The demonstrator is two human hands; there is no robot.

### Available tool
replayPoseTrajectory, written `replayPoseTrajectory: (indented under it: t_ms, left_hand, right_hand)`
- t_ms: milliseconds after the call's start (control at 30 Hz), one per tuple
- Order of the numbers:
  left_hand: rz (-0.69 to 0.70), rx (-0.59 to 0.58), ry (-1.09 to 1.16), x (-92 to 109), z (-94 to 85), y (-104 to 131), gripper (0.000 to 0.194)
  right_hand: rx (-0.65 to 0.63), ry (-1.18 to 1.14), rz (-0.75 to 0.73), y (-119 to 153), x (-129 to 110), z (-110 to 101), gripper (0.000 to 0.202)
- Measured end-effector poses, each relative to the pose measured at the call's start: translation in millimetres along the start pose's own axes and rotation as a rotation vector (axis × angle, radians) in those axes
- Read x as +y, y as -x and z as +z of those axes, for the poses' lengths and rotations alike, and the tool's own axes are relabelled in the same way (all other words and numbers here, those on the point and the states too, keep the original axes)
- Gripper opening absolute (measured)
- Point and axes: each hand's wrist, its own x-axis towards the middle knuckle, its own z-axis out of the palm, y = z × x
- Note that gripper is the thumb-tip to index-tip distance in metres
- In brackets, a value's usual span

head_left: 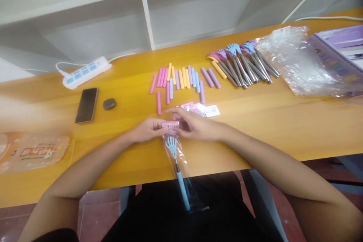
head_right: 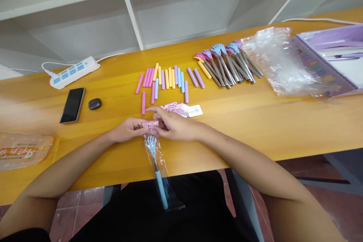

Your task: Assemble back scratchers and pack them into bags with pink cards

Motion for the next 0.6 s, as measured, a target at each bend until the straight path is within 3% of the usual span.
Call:
replayPoseTrajectory:
  t_ms: [100,200,300,400,433,533,600]
  left_hand:
    - [-0.005,0.007,0.028,1,-0.3,2,0.052]
    - [-0.008,0.037,0.032,4,-0.4,4,0.05]
    - [0.017,0.015,0.035,9,-0.5,6,0.046]
    - [0.049,-0.051,0.026,10,-0.5,9,0.043]
    - [0.056,-0.077,0.026,9,-0.4,9,0.043]
    - [0.084,-0.138,0.079,8,0.4,10,0.049]
    - [0.122,-0.184,0.133,8,0.8,10,0.061]
  right_hand:
    - [0.008,-0.018,0.132,5,-15,-2,0.051]
    - [0.11,-0.132,0.288,26,-39,17,0.049]
    - [0.207,-0.327,0.338,60,-56,62,0.068]
    - [0.286,-0.499,0.346,88,-53,116,0.092]
    - [0.302,-0.526,0.351,93,-50,129,0.091]
    - [0.278,-0.489,0.41,100,-44,139,0.047]
    - [0.294,-0.421,0.41,101,-47,119,0.024]
